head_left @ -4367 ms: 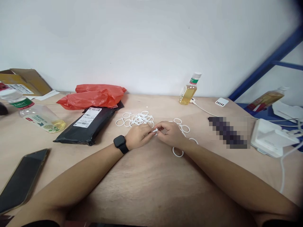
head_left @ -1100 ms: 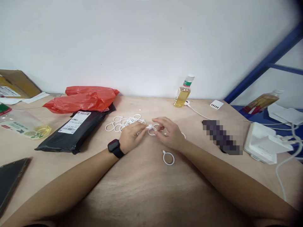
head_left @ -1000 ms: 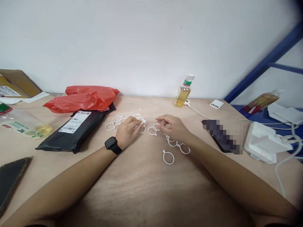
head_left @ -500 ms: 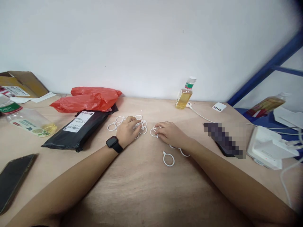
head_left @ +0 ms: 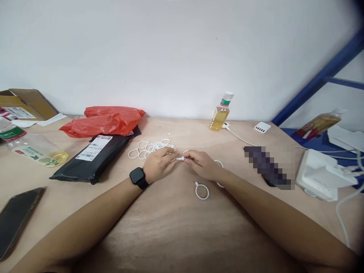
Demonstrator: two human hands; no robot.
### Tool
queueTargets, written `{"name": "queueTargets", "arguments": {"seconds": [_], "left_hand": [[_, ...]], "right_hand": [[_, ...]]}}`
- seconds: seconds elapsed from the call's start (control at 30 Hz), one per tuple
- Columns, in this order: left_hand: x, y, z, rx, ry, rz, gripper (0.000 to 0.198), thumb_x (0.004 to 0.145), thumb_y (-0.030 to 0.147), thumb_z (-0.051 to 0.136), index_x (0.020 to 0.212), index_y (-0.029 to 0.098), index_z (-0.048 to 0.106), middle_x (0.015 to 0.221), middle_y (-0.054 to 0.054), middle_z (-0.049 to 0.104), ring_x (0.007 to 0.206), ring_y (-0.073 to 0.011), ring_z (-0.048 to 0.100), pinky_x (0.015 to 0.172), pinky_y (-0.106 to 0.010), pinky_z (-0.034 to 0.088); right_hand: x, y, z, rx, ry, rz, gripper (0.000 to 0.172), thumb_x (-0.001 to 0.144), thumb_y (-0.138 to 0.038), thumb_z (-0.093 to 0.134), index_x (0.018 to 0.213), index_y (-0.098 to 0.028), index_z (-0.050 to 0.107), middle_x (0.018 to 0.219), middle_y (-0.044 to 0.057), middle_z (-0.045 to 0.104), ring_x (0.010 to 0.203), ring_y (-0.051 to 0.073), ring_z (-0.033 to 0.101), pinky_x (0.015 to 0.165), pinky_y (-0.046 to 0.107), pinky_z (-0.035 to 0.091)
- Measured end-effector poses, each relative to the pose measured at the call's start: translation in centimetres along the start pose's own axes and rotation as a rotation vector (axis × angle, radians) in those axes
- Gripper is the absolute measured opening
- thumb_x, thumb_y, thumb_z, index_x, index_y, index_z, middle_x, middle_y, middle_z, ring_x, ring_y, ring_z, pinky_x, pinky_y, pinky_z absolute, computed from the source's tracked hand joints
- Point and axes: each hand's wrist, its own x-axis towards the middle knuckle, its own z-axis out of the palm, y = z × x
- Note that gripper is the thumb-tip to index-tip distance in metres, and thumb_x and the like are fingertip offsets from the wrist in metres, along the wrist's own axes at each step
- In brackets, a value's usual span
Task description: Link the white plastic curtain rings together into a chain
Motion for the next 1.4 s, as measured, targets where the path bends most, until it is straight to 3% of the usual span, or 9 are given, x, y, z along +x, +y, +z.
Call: {"name": "queueTargets", "arguments": {"seconds": [0.4,0.63,0.93,1.4], "left_hand": [[0.09,-0.13,0.05,-0.031,-0.036,0.019,0.021,0.096,0.027,0.053,0.104,0.019,0.071,0.099,-0.008,0.070,0.088,-0.0167,0.067,0.076,-0.028,0.055],[0.26,0.11,-0.20,-0.043,-0.031,0.034,0.021,0.096,0.026,0.052,0.100,0.018,0.070,0.095,-0.007,0.070,0.085,-0.0160,0.067,0.075,-0.027,0.054],[0.18,0.34,-0.17,-0.008,-0.064,0.041,0.022,0.096,0.028,0.051,0.095,0.019,0.070,0.093,-0.006,0.070,0.084,-0.0153,0.067,0.074,-0.026,0.054],[0.21,0.38,-0.13,-0.025,-0.077,0.073,0.022,0.096,0.028,0.050,0.092,0.018,0.070,0.092,-0.007,0.069,0.084,-0.0160,0.066,0.074,-0.027,0.054]], "right_hand": [[0.00,-0.11,0.38,-0.032,-0.034,-0.011,0.014,0.095,-0.022,0.048,0.094,-0.020,0.062,0.087,0.003,0.068,0.077,0.015,0.059,0.072,0.027,0.044],[-0.14,-0.09,0.66,-0.008,0.055,-0.003,0.018,0.092,-0.023,0.054,0.104,-0.020,0.066,0.092,0.003,0.071,0.080,0.015,0.063,0.075,0.027,0.046],[-0.28,-0.41,0.90,-0.048,0.078,0.022,0.008,0.086,-0.024,0.057,0.091,-0.021,0.063,0.082,0.002,0.072,0.075,0.015,0.066,0.072,0.027,0.048],[-0.16,-0.33,0.97,-0.083,0.053,0.024,0.009,0.085,-0.022,0.054,0.089,-0.020,0.062,0.079,0.001,0.068,0.071,0.014,0.062,0.070,0.026,0.045]]}}
